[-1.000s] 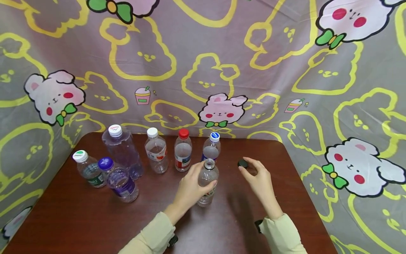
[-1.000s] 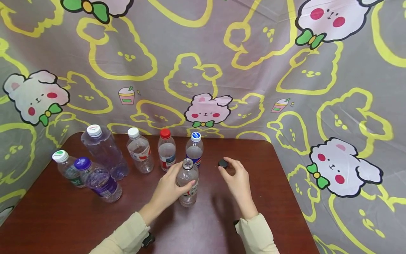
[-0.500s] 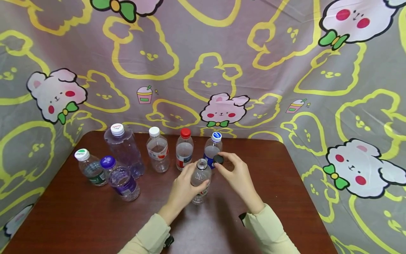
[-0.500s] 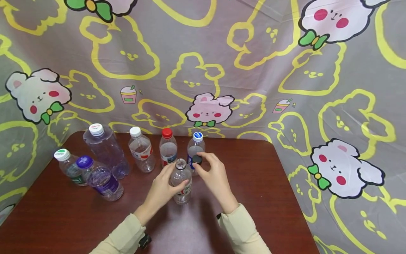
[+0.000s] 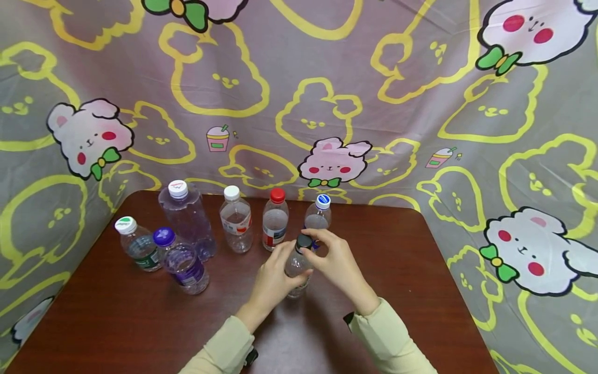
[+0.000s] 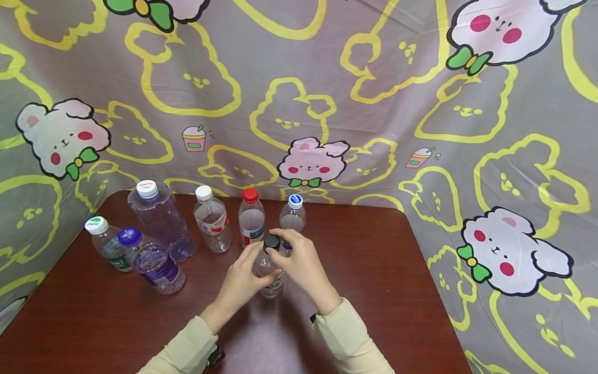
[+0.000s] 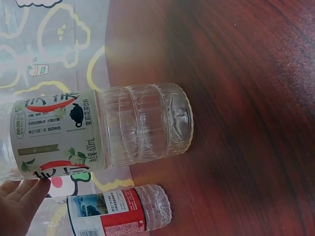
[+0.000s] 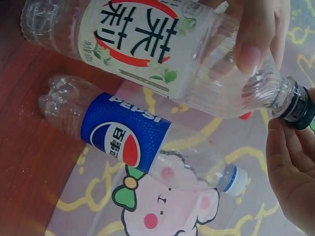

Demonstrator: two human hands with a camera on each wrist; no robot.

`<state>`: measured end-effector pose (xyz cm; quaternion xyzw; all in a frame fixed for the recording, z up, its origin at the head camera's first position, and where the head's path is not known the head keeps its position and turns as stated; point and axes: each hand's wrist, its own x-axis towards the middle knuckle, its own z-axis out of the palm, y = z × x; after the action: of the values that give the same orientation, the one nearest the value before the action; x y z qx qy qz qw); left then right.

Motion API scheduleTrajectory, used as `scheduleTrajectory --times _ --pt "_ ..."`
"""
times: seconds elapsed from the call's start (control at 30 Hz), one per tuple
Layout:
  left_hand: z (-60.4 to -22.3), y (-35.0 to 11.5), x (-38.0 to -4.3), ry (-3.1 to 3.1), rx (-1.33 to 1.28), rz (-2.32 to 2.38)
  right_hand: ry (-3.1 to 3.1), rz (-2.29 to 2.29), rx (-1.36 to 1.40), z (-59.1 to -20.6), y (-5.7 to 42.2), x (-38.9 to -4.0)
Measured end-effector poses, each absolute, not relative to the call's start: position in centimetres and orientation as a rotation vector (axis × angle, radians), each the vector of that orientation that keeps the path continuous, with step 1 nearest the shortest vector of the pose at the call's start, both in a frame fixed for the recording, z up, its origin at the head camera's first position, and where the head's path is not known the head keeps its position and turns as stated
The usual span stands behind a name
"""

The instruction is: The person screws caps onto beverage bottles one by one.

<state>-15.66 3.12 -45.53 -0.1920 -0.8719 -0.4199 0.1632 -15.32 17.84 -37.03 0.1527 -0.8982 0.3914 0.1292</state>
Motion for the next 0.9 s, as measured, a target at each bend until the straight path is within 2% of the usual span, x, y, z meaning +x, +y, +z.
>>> scheduleTrajectory --times 0.9 --pt "-45.55 3.25 -15.57 -2.515 -0.5 -1.268 -2.642 1.199 0.288 -37.05 17.54 -15.42"
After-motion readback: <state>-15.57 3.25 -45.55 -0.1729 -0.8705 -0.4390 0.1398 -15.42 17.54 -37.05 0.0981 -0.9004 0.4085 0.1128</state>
